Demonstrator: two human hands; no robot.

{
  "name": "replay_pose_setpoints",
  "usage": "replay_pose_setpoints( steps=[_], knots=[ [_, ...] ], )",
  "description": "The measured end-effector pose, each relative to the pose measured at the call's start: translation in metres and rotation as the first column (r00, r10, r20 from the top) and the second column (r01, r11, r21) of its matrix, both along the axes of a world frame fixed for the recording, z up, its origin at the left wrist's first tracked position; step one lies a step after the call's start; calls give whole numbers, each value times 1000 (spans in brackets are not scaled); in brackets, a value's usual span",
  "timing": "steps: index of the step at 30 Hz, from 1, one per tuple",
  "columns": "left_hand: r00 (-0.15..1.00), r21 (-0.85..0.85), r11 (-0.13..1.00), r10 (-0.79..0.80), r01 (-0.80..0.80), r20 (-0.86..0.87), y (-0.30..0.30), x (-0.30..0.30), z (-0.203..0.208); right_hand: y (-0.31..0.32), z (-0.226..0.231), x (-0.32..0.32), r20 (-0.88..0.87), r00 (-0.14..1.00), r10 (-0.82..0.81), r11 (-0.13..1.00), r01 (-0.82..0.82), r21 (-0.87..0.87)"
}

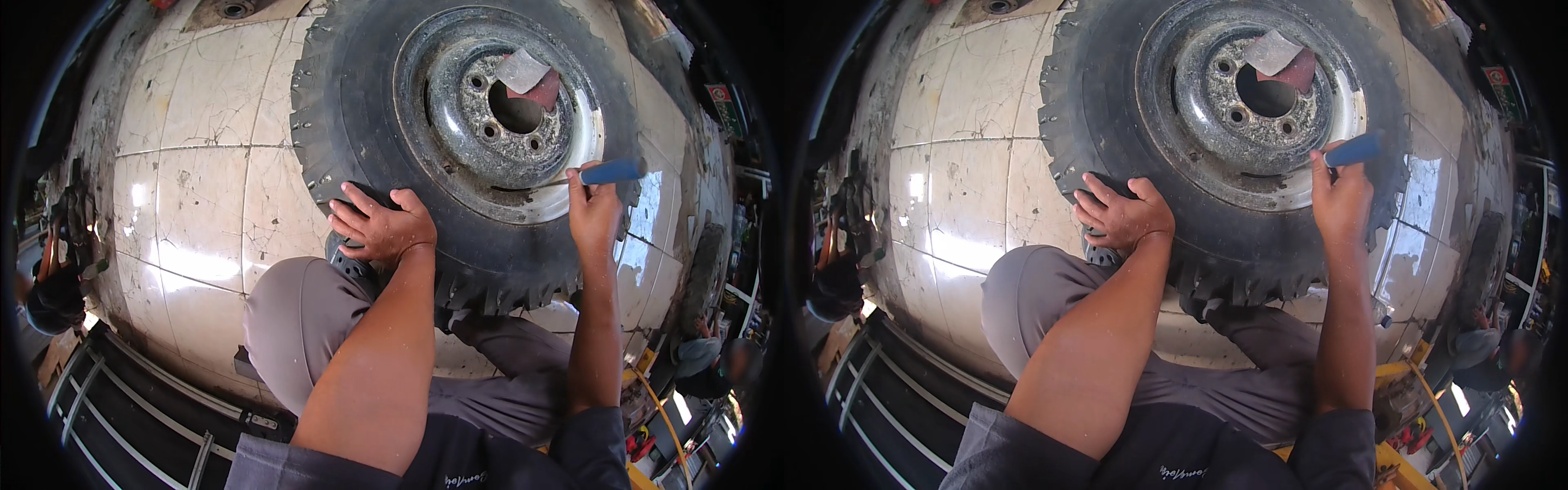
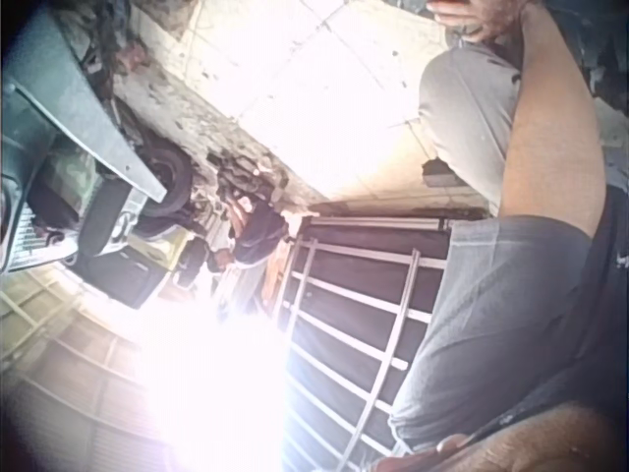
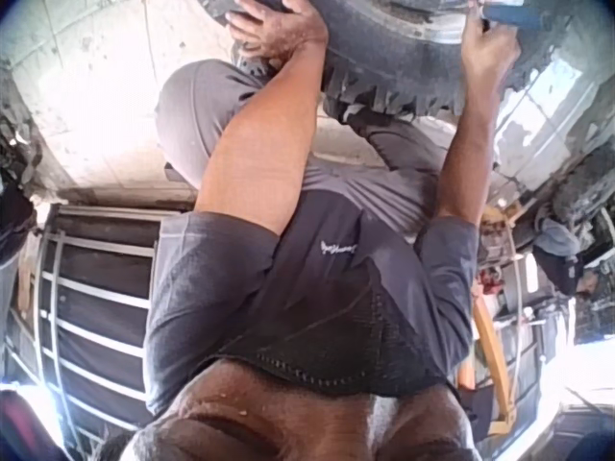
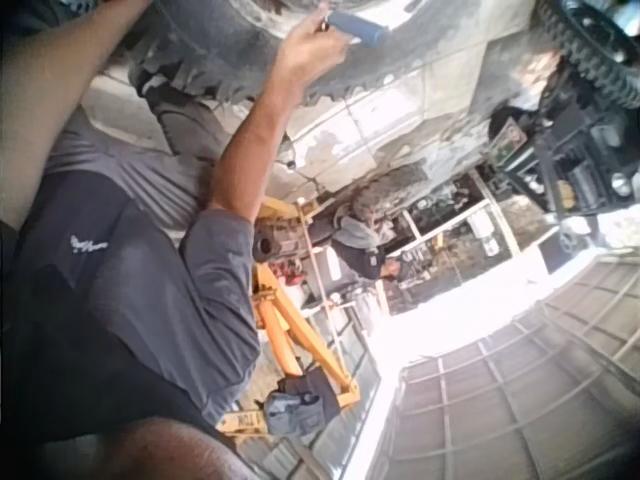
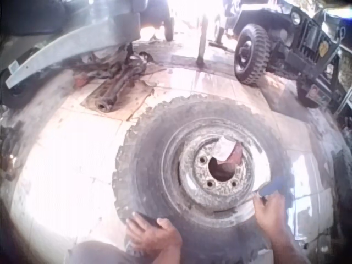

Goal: The person sits on the floor and uses a blue-handled scraper to clean the inner rim of a large tire. They repeatedly scrape the metal surface to remove dirt and grime.

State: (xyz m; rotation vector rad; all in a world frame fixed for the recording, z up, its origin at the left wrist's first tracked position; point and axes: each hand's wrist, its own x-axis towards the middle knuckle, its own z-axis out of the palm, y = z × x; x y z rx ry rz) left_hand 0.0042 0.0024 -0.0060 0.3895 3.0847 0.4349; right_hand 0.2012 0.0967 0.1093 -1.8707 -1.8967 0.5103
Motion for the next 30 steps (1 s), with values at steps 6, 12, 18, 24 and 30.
replay_pose_setpoints(
  steps=[6, 12, 18, 24, 30],
  knots=[
    [1000, 8, 1000, 1, 0, -17, -2, 3, 0, 5, -14, 3, 110, 986, 124, 992, -122, -23],
    [999, 30, 1000, 7, -6, -49, -1, 2, -4, 3, -25, -1, 204, 968, 147, 981, -116, -156],
    [999, 47, 999, -1, 3, -45, -1, 2, -1, 5, -17, 2, 82, 988, 128, 992, -126, -26],
    [998, 37, 999, 3, -1, -62, -3, 2, -1, 4, -11, 4, 7, 996, 88, 995, -87, -52],
    [998, 11, 1000, -3, 3, -60, -6, 1, -1, -5, -17, 4, 76, 996, 50, 995, -42, -95]
  ],
)
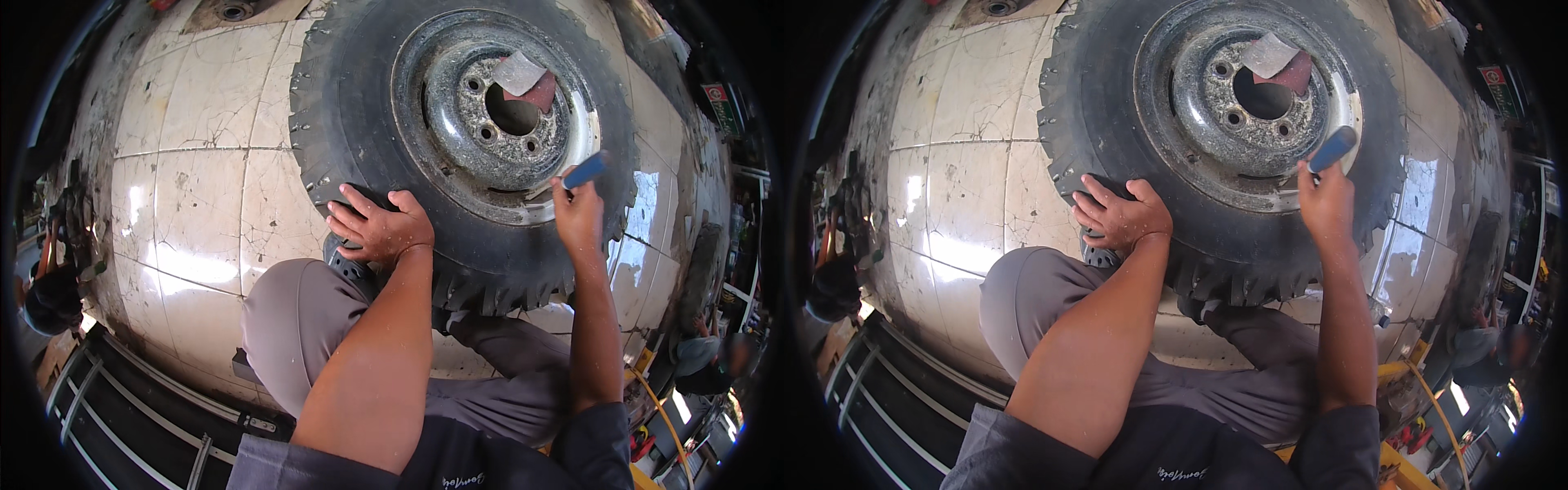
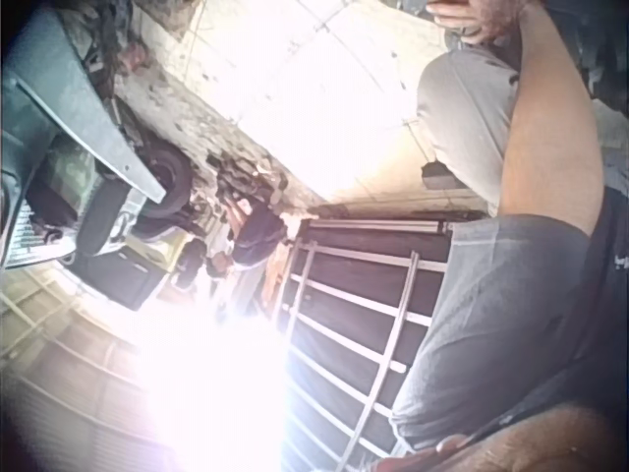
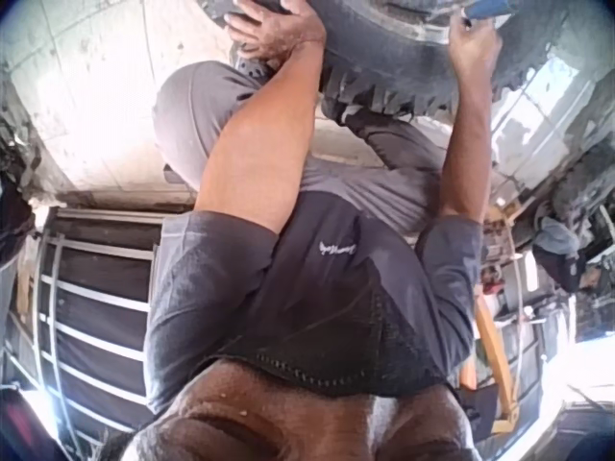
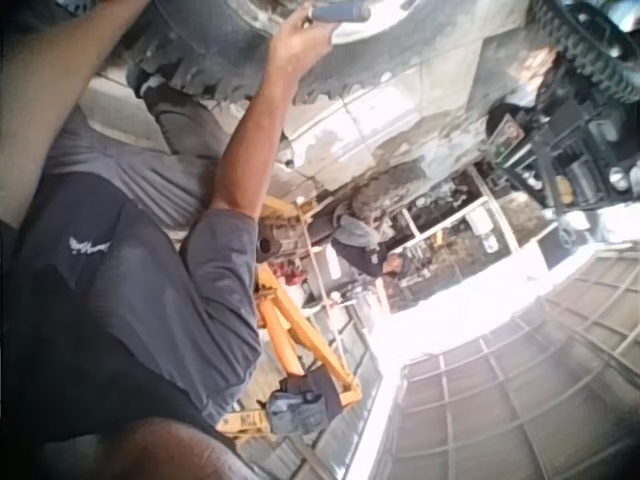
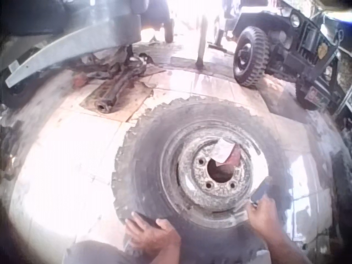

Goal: The person sits on the floor and uses a blue-handled scraper to clean the inner rim of a large tire. They repeatedly scrape the metal surface to remove dirt and grime.

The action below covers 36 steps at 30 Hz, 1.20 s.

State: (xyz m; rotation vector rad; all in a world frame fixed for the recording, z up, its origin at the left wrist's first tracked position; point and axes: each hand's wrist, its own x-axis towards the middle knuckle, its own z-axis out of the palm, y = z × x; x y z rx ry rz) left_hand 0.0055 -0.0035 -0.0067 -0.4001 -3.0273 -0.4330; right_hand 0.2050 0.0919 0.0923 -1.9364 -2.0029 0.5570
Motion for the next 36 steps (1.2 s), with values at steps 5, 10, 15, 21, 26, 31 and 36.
replay_pose_setpoints(
  steps=[5, 10, 15, 21, 26, 31, 36],
  knots=[
    [998, 27, 1000, -11, 9, 63, 6, 0, 4, -4, -2, 3, -5, 1000, -9, 1000, 9, -15],
    [999, 1, 1000, -12, 12, 32, 5, -3, 2, -2, 15, -6, -126, 990, -59, 998, 61, 5],
    [999, 7, 1000, -10, 10, 43, 2, 0, 4, -12, -2, -2, 25, 1000, 9, 1000, -8, -19],
    [997, 7, 1000, -6, 5, 73, 7, 2, 4, -18, -33, 26, -272, 962, -35, 992, 67, 109],
    [998, -20, 1000, -3, 5, 69, 3, 0, 3, -11, -7, 36, -258, 905, -339, 941, 321, -111],
    [996, -18, 1000, -11, 13, 92, 4, 0, 6, -2, 15, 46, -555, 744, -372, 927, 269, -261],
    [998, -15, 1000, -10, 11, 70, 4, 0, 4, 9, 16, 50, -528, 822, -216, 920, -11, -393]
  ],
)
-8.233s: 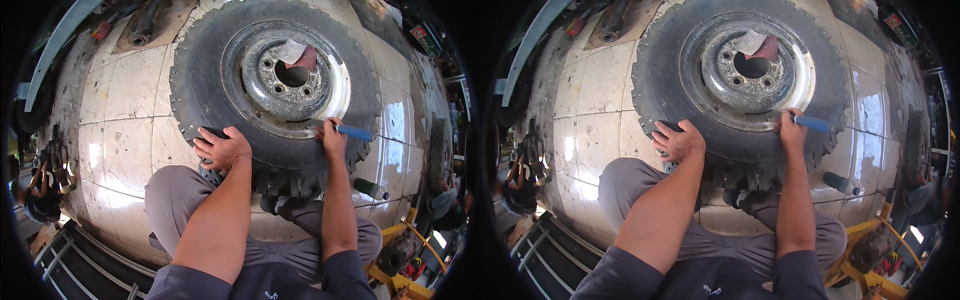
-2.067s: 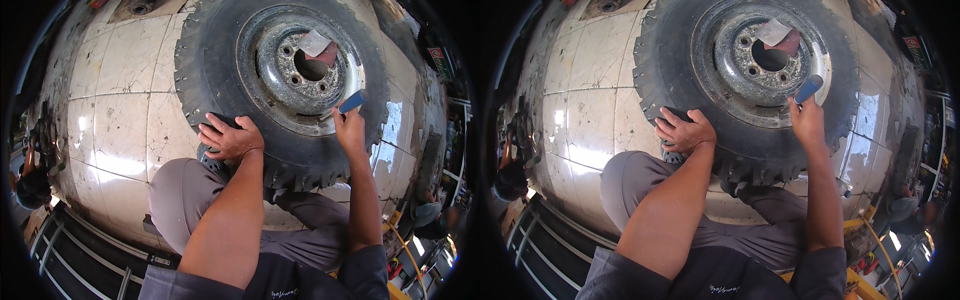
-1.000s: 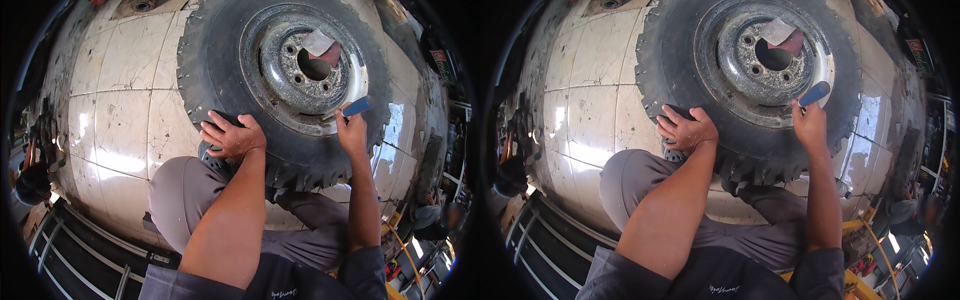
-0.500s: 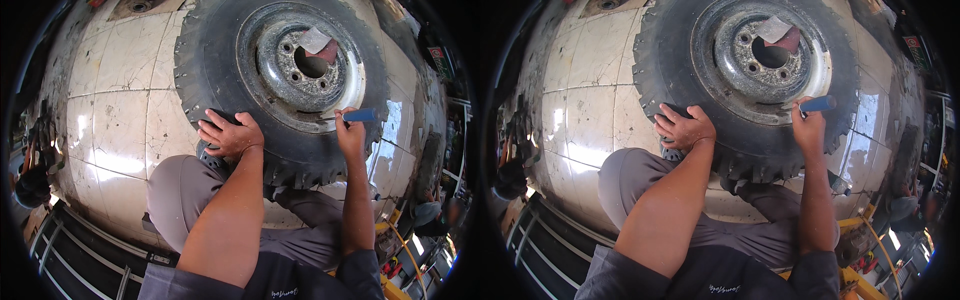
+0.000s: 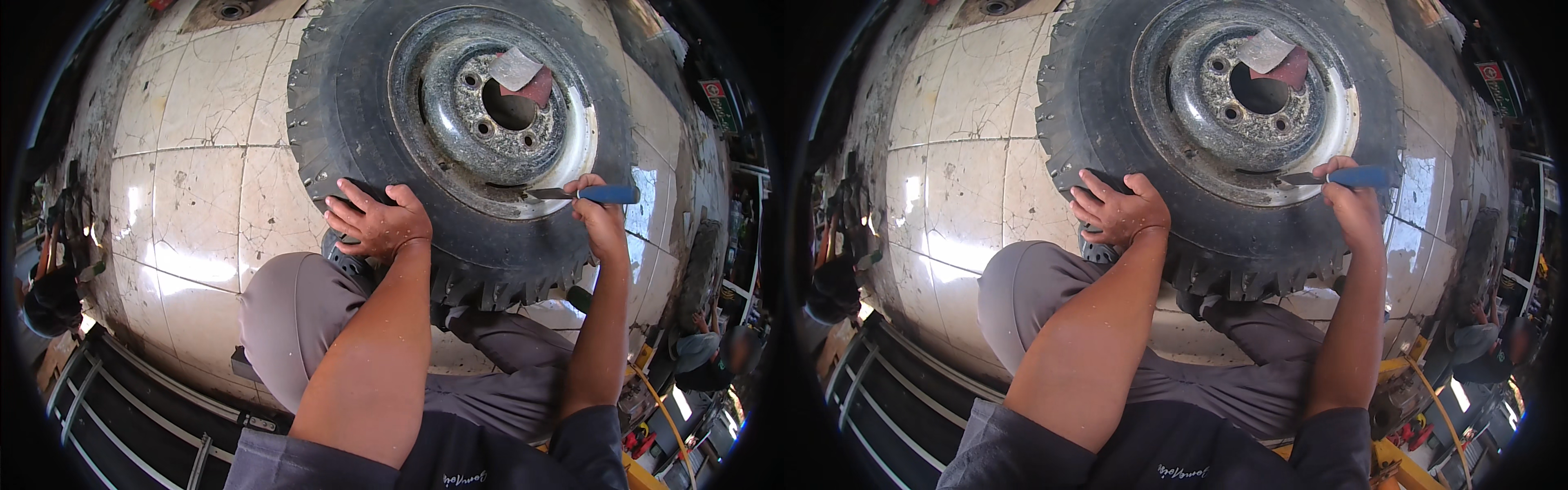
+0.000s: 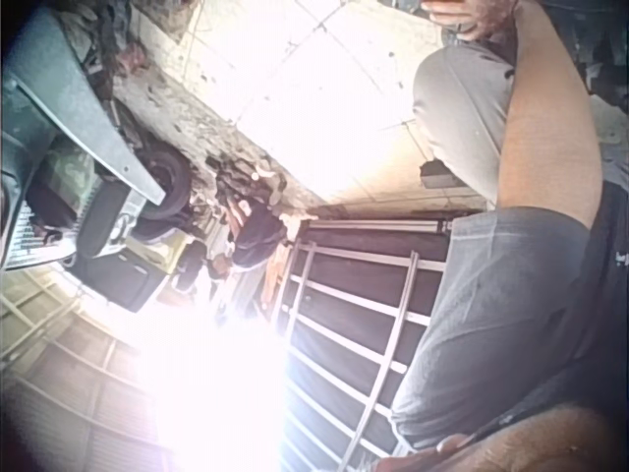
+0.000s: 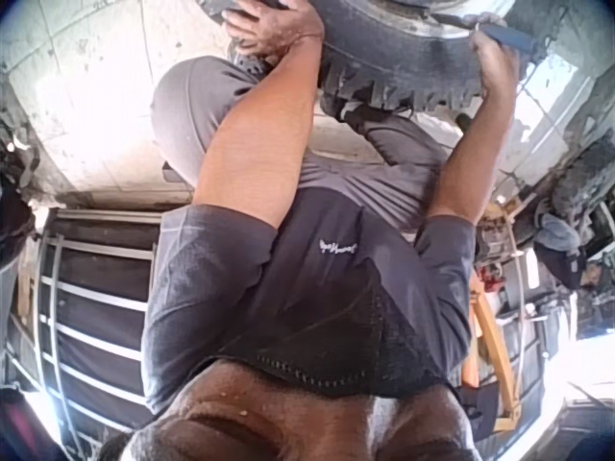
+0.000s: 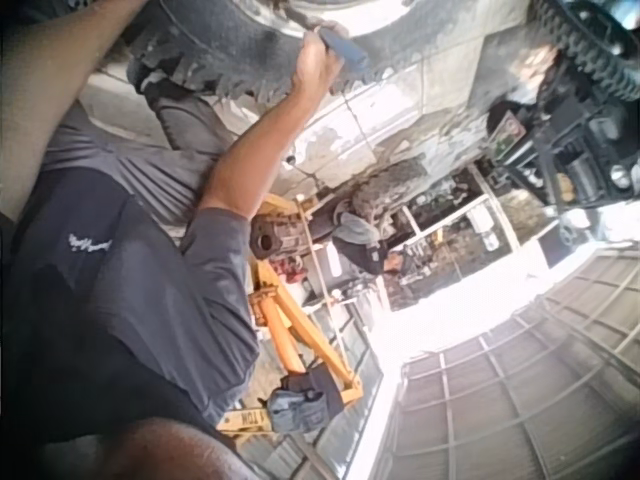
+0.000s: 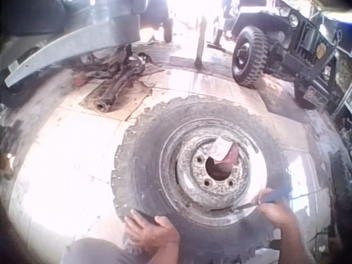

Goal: The person sits on the floor and uses a blue-handled scraper to clean the inner rim of a large tire. They repeatedly scrape the metal surface to remove dirt and grime.

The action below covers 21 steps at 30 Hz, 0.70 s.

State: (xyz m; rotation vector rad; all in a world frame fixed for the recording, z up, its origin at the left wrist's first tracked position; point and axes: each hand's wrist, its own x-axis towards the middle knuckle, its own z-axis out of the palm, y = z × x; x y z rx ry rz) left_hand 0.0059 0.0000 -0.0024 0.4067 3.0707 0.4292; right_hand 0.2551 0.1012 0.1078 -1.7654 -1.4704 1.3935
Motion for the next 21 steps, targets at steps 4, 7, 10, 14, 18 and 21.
replay_pose_setpoints(
  steps=[4, 7, 10, 14, 18, 21],
  knots=[
    [1000, -5, 1000, 4, -4, -16, 0, 0, -3, 11, -3, -21, 165, 984, 66, 998, -62, -32],
    [1000, 7, 1000, 6, -6, -22, 0, 0, -2, 14, -23, -21, 225, 974, 29, 982, -70, 178],
    [1000, 7, 1000, 4, -4, -16, 1, 1, -2, 0, -55, -13, 304, 948, -96, 934, -19, 356],
    [1000, 12, 1000, 3, -3, -4, 1, 1, 0, -8, -65, -3, 166, 985, -42, 982, 9, 190],
    [1000, 20, 1000, 10, -10, -9, -1, -1, -1, -15, -35, -73, 428, 682, 593, 663, -715, 222],
    [1000, -6, 1000, 4, -4, -24, 1, -1, 1, -29, -45, -102, 586, 476, 655, 539, -839, 78]
  ],
)
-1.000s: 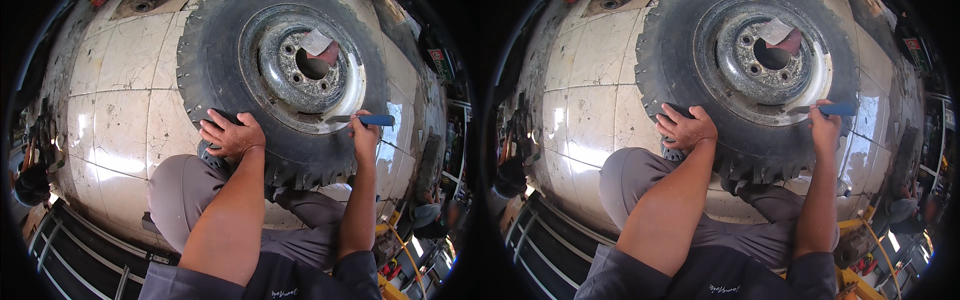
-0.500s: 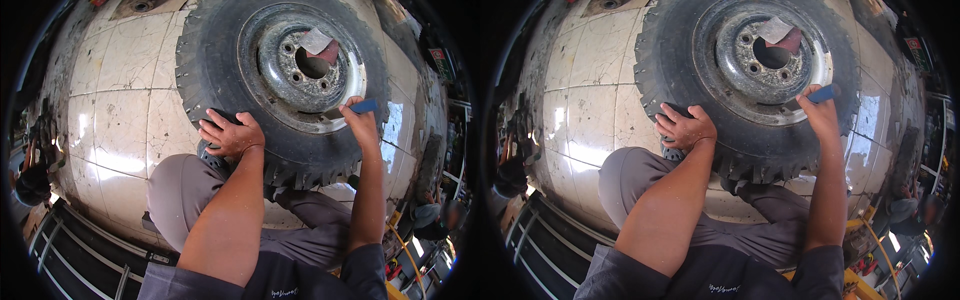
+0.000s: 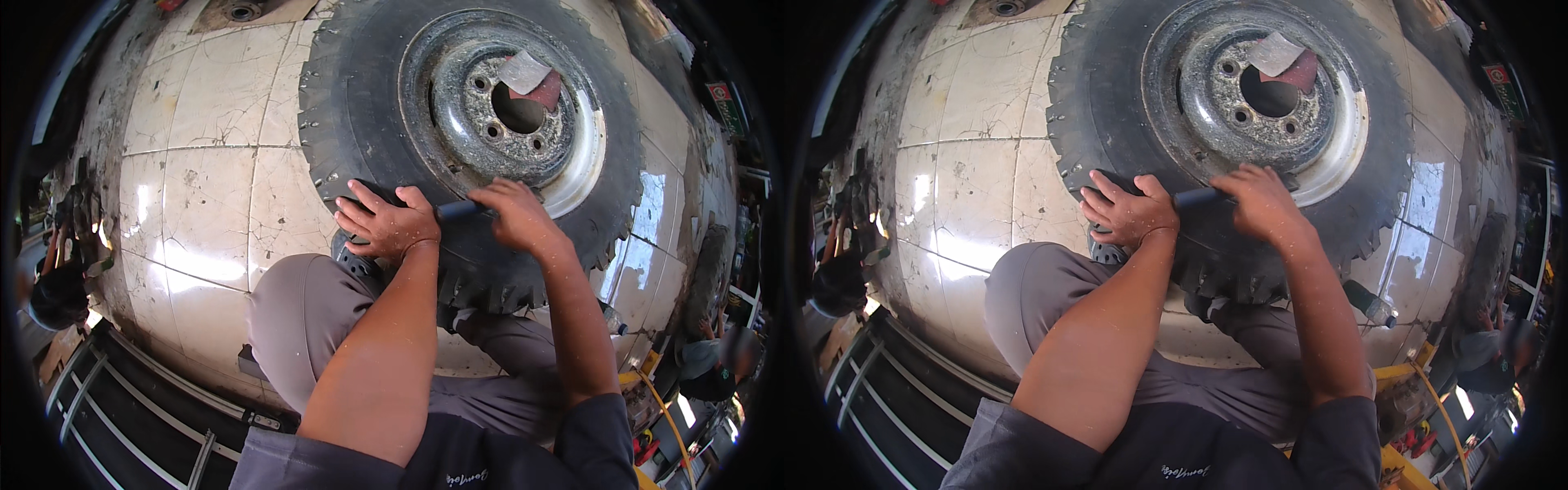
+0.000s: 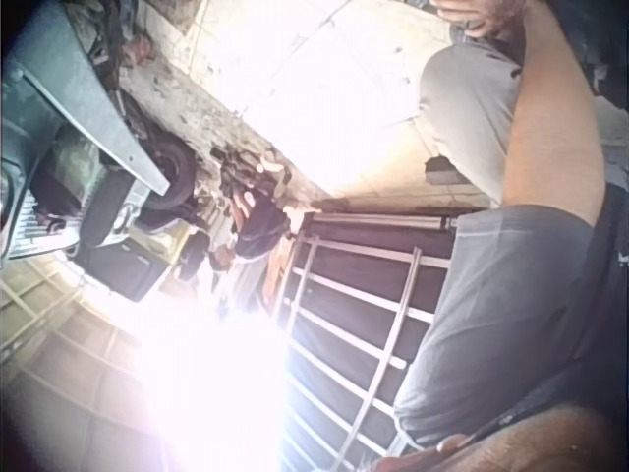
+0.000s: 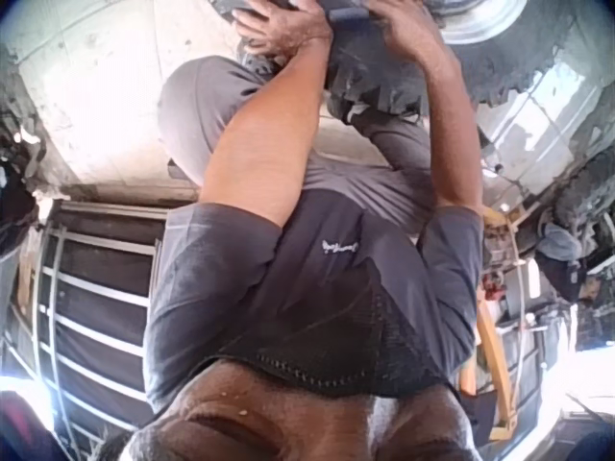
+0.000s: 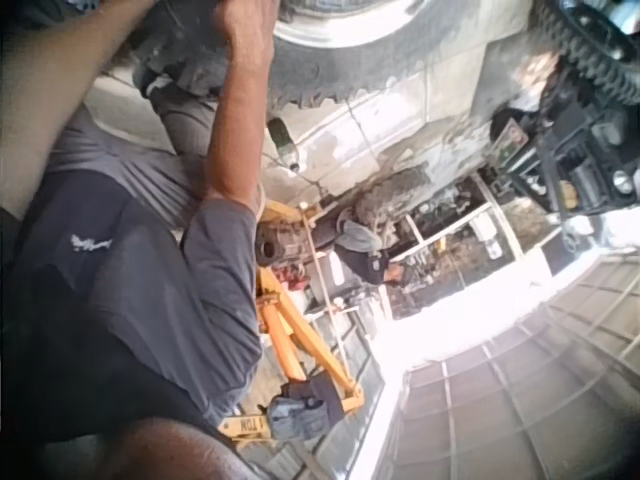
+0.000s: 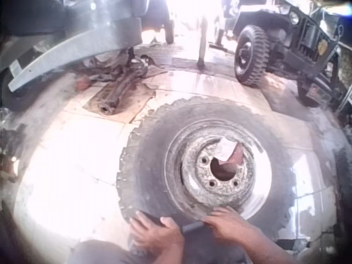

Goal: The person sits on the floor and uses a blue-handled scraper to clean the inner rim of a large tire. They repeatedly scrape the metal surface to remove dirt and grime.

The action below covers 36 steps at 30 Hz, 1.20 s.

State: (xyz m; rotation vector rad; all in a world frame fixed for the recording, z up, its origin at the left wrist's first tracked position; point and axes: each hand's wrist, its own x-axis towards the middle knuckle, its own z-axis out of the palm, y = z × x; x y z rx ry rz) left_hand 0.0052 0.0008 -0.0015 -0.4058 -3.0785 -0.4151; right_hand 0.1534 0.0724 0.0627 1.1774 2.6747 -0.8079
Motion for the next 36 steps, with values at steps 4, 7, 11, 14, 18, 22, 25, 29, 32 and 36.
replay_pose_setpoints(
  steps=[4, 7, 11, 14, 18, 22, 25, 29, 32, 36],
  knots=[
    [1000, -5, 1000, -8, 8, 2, 2, 2, 2, -14, -13, -7, -15, 995, -103, 995, 103, 14],
    [1000, -5, 1000, 0, 0, -24, 0, 1, -2, -21, 0, -2, -72, 990, -121, 977, 131, 166],
    [1000, 23, 1000, 1, -1, -5, -2, -3, -5, -9, 25, 34, -333, 876, -349, 868, 436, 237],
    [1000, 24, 1000, -2, 2, 1, 0, 0, -1, 1, 28, 73, -468, 465, -752, 546, 837, -45],
    [1000, 12, 1000, 3, -3, -4, 0, 1, -3, 2, 39, 74, -349, -21, -937, 144, 886, -440],
    [1000, 18, 1000, -5, 4, 14, 2, 1, -2, 1, 36, 79, -366, 246, -897, 381, 851, -361],
    [1000, 14, 1000, -4, 3, 14, 0, 0, -4, 5, 48, 71, -323, 479, -816, 553, 809, -197],
    [1000, 18, 1000, 4, -4, -1, -1, -1, -6, 9, 62, 51, -341, 594, -729, 654, 751, -91],
    [1000, 12, 1000, 4, -3, -6, -1, 0, -6, 8, 49, 51, -362, 604, -710, 667, 742, -70],
    [1000, 14, 1000, -7, 8, -23, -3, 2, -5, 8, 27, 70, -330, 568, -754, 635, 759, -144]
  ],
)
